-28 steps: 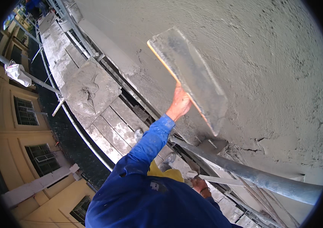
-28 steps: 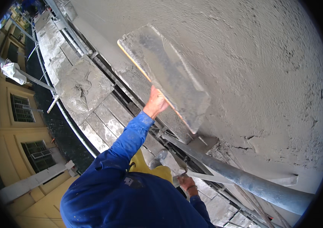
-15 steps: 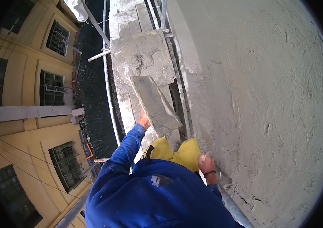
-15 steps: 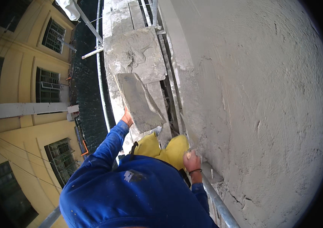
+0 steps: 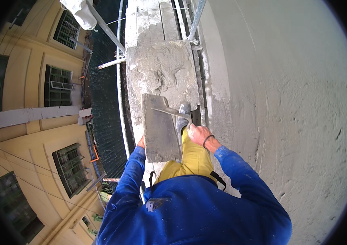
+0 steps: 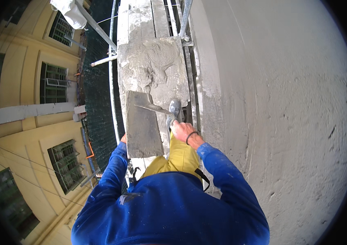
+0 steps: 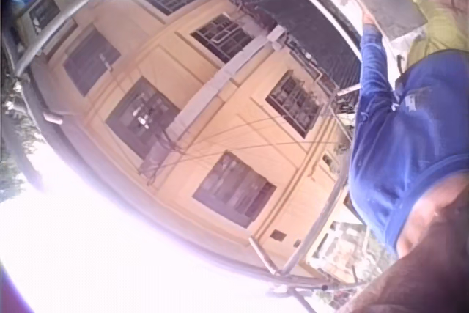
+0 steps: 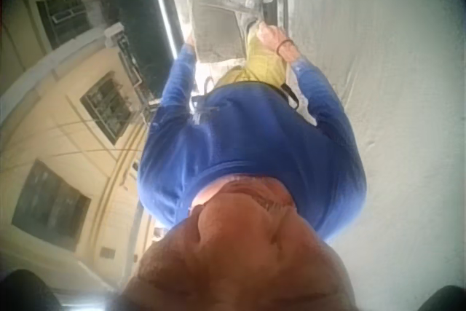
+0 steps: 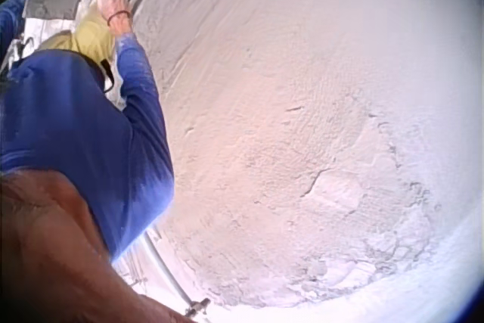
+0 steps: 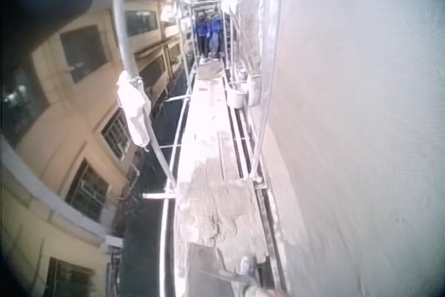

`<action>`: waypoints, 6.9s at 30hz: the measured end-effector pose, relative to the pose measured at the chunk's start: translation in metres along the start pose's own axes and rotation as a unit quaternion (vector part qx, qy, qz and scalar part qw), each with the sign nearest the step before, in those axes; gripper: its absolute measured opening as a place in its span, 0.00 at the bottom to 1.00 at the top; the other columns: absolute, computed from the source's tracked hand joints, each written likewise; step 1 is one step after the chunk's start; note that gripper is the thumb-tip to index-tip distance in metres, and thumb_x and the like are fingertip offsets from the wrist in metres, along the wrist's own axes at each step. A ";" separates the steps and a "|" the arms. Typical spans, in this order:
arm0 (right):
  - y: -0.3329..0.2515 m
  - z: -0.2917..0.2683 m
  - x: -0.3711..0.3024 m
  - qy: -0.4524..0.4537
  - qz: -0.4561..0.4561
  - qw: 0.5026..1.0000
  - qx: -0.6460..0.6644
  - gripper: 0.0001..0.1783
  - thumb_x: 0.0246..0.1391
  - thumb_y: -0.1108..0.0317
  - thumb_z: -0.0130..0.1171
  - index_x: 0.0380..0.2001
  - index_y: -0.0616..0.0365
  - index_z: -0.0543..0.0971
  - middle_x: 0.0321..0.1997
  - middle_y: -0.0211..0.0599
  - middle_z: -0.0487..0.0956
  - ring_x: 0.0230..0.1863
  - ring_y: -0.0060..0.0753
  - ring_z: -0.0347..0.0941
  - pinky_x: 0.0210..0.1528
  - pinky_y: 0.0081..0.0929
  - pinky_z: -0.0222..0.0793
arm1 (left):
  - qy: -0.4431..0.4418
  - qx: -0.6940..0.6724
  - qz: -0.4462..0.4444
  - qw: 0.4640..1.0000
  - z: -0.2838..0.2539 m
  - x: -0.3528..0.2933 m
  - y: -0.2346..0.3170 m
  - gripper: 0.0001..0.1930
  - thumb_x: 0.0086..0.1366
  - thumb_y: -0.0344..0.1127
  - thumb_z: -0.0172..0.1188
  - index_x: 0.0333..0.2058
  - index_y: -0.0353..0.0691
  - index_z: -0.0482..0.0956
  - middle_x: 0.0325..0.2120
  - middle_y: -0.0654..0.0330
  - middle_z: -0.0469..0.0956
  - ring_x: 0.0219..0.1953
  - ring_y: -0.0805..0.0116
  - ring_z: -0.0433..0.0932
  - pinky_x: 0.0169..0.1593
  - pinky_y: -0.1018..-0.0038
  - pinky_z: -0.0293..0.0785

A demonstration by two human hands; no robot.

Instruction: The person scoops wet cement from a pile on a scaffold plank using a trowel and applies it to a vertical wall. They repeatedly smooth and level the surface with a large rectangular float, working on different sections of the wall while standing on the scaffolding.

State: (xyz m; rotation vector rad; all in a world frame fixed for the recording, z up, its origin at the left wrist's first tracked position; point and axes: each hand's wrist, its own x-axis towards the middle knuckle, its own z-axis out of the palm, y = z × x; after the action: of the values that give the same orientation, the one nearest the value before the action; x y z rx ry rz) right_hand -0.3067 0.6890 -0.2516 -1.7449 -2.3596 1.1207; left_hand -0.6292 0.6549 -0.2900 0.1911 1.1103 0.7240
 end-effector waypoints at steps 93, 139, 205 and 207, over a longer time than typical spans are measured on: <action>0.157 0.191 0.502 -0.188 0.297 0.918 0.185 0.20 0.57 0.59 0.62 0.38 0.67 0.72 0.25 0.47 0.78 0.23 0.47 0.77 0.23 0.44 0.71 | 0.343 0.572 0.033 0.745 -0.253 0.412 -0.048 0.31 0.72 0.41 0.42 0.63 0.18 0.54 0.64 0.31 0.55 0.67 0.37 0.52 0.71 0.50 0.39; 0.004 0.440 0.631 -0.081 0.275 0.816 0.501 0.19 0.53 0.61 0.61 0.16 0.61 0.72 0.10 0.33 0.69 0.07 0.29 0.66 0.09 0.33 0.61 | 0.566 0.232 0.199 0.766 -0.218 0.377 0.094 0.39 0.74 0.64 0.34 0.41 0.27 0.77 0.29 0.57 0.80 0.30 0.71 0.75 0.37 0.73 0.73; 0.157 0.198 0.475 -0.196 0.380 0.794 0.432 0.20 0.57 0.55 0.64 0.22 0.52 0.67 0.13 0.24 0.63 0.10 0.19 0.58 0.11 0.26 0.55 | 0.366 0.142 0.101 0.914 -0.207 0.365 -0.025 0.32 0.77 0.50 0.38 0.69 0.34 0.46 0.54 0.46 0.66 0.51 0.56 0.70 0.55 0.66 0.69; 0.167 0.188 0.452 -0.198 0.388 0.702 0.563 0.20 0.59 0.53 0.62 0.23 0.51 0.67 0.13 0.23 0.62 0.10 0.18 0.59 0.11 0.25 0.56 | 0.364 0.228 0.139 0.892 -0.193 0.369 -0.017 0.32 0.75 0.58 0.37 0.58 0.30 0.58 0.45 0.49 0.72 0.44 0.60 0.73 0.50 0.68 0.70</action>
State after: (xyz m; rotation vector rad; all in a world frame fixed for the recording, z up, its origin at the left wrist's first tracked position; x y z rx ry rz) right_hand -0.4153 0.9873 -0.6603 -1.8880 -0.3410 2.4227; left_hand -0.6984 0.8298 -0.6619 0.5120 2.0041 0.8012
